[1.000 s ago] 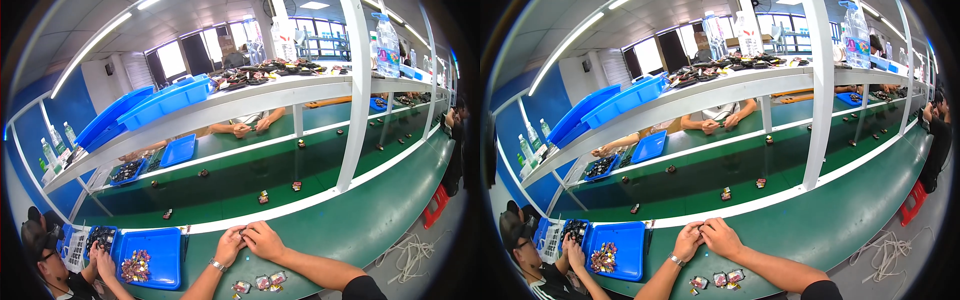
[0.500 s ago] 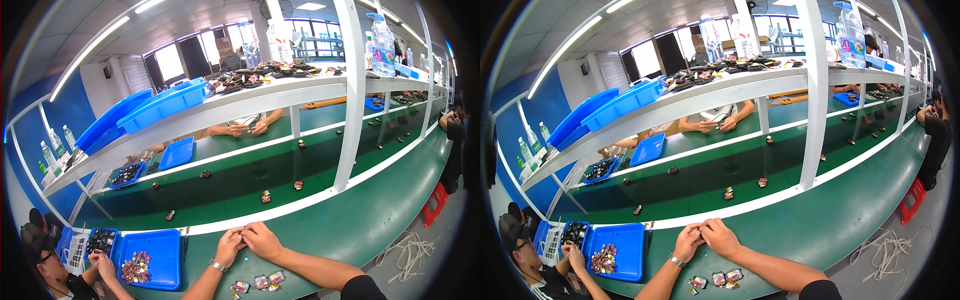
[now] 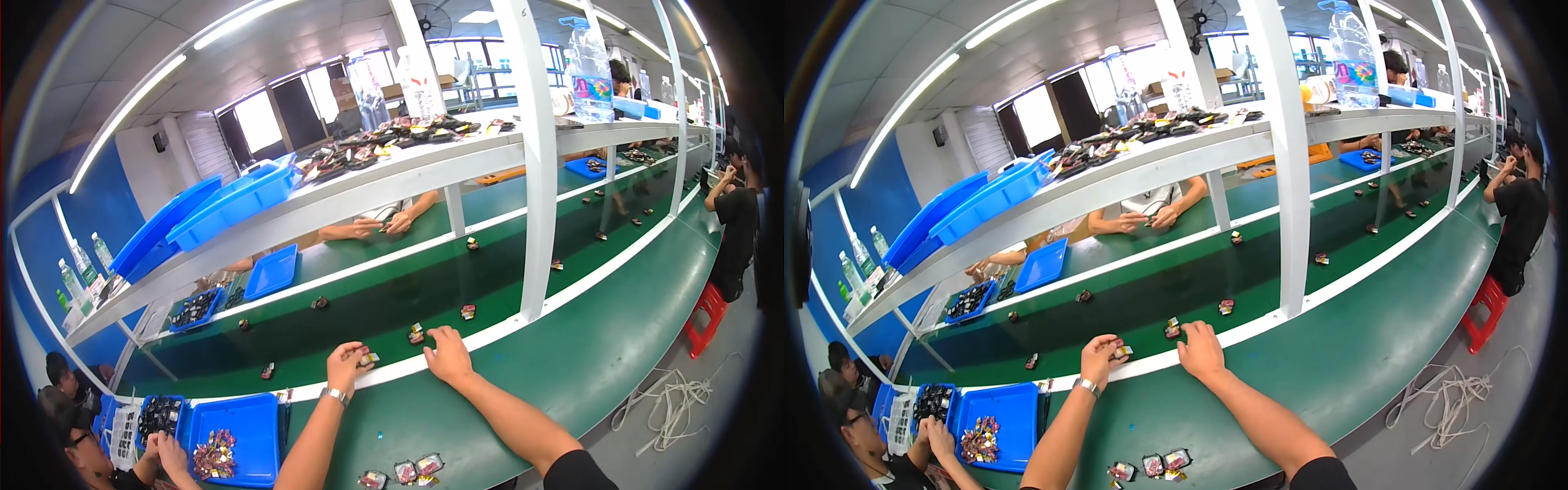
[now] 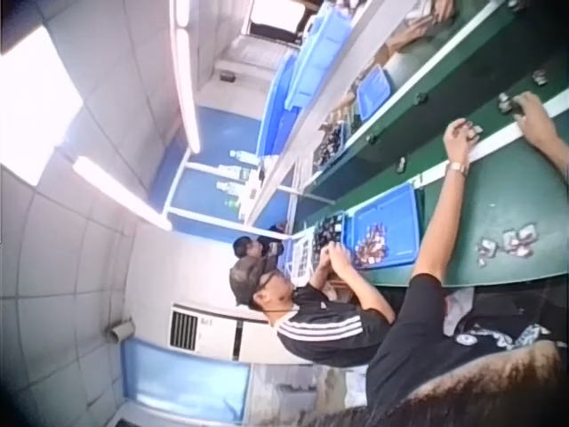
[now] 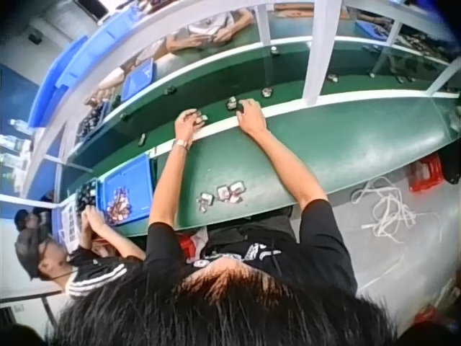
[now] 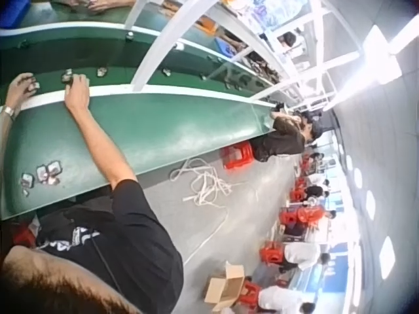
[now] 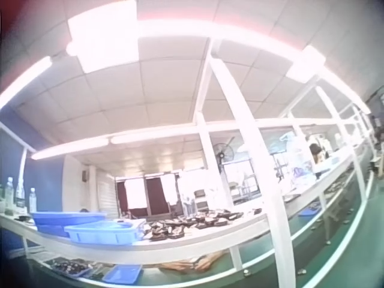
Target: The person is assembling small electronic components on a workbench in an electronics manufacturing environment.
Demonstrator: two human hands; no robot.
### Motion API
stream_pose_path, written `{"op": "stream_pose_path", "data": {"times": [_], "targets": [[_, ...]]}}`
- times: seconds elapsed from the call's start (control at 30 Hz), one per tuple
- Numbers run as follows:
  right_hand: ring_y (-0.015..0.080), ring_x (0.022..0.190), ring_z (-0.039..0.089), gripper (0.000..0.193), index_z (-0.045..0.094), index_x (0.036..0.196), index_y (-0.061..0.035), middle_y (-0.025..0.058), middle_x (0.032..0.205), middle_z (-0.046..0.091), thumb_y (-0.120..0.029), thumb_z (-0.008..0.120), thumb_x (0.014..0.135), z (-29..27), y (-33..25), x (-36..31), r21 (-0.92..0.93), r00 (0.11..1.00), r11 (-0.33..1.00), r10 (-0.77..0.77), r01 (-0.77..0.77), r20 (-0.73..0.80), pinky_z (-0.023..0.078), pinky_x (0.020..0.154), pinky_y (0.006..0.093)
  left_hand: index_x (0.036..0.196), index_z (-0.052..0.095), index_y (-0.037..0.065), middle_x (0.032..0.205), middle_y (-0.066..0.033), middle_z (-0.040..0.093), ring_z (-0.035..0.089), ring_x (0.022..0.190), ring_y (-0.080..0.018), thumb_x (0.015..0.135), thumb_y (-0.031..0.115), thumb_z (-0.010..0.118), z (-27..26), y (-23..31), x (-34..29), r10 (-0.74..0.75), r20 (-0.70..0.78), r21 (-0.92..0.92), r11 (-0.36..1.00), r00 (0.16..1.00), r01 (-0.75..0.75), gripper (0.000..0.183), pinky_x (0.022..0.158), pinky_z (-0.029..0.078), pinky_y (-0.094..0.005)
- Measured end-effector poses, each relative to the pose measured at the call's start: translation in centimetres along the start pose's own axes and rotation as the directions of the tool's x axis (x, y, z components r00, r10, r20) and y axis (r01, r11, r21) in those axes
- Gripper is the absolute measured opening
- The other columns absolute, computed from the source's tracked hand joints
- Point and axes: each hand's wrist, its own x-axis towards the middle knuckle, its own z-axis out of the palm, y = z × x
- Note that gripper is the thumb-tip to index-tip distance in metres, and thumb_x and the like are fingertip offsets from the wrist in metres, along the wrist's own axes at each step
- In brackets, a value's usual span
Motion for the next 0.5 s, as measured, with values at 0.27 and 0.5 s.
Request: {"op": "stream_pose_path", "data": {"times": [0.27, 0.5], "targets": [[0.0348, 0.100, 0.052, 0.061, 0.054, 0.109, 0.0041, 0.0189, 0.106, 0.056, -0.038, 0.078, 0.072, 1.6, 0.0, 0.8, -0.215, 0.976, 0.961, 0.198, -0.174, 0.095, 0.045, 0.088, 0.0415, 0.083, 0.073, 0.007, 0.083, -0.0124, 0.068, 0.066, 0.084, -0.0241, 0.078, 0.014, 0.073, -0.5, -4.5, 7.3, 0.339, 0.001, 0.758, 0.614, 0.941, -0.221, 0.009, 0.077, 0.053, -0.0357], [0.0339, 0.094, 0.055, 0.044, 0.054, 0.098, 0.0008, 0.0164, 0.097, 0.059, -0.024, 0.077, 0.069, 4.6, 1.6, 2.3, -0.228, 0.980, 0.954, 0.195, -0.196, -0.025, 0.047, 0.084, 0.0404, 0.103, 0.069, 0.009, 0.095, -0.0146, 0.063, 0.062, 0.082, -0.0261, 0.079, 0.015, 0.069, -0.9, -3.9, 5.2, 0.506, 0.020, 0.757, 0.556, 0.862, -0.344, 0.025, 0.078, 0.050, -0.0361]]}}
